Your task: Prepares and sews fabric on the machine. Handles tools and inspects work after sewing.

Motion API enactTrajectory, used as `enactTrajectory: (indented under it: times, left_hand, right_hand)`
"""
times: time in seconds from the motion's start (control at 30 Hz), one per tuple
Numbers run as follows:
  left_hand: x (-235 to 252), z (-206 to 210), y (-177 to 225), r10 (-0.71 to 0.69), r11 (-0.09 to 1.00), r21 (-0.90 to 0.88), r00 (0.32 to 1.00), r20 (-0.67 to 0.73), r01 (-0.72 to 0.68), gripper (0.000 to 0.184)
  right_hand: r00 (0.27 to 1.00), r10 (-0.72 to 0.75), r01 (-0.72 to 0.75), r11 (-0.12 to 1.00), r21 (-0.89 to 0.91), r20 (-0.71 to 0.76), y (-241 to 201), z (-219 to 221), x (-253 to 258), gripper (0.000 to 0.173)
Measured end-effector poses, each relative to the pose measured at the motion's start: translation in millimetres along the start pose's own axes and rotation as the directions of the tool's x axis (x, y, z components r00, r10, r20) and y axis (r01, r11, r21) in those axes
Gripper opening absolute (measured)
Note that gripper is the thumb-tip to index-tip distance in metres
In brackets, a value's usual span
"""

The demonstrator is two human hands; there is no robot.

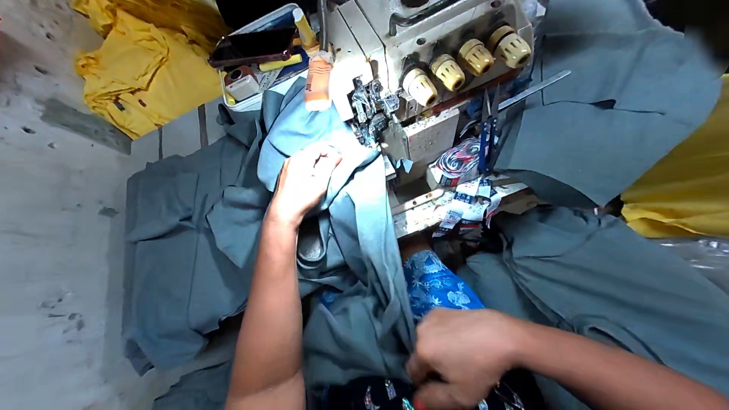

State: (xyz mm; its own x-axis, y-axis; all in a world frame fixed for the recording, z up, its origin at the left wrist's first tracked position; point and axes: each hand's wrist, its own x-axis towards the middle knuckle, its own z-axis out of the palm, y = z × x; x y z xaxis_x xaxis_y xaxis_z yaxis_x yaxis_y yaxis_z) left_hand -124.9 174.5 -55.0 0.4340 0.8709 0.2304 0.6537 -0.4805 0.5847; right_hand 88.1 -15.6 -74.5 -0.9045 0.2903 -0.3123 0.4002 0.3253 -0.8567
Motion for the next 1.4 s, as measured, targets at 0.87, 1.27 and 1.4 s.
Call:
enactTrajectory:
  times: [0.87,1.27,1.4]
  left_hand:
    - [-2,-24,22,-0.183,0.972,0.156,0.983,0.03,0.176,0.033]
    - [-51,-5,94,0.199,0.966,0.191,0.973,-0.119,-0.174,0.021]
    - [-63,22,99,0.234,0.933,0.283,0.972,-0.003,-0.224,0.022]
  right_hand:
    - [0.235,0.232,-0.169,0.966,0.196,-0.944,57,-67,13,0.033]
    - [0.311,0.324,0.19,0.9,0.392,-0.894,50,-75,28,0.009]
    - [0.252,0.282,0.165,0.93,0.328,-0.926,50,-69,31,0.008]
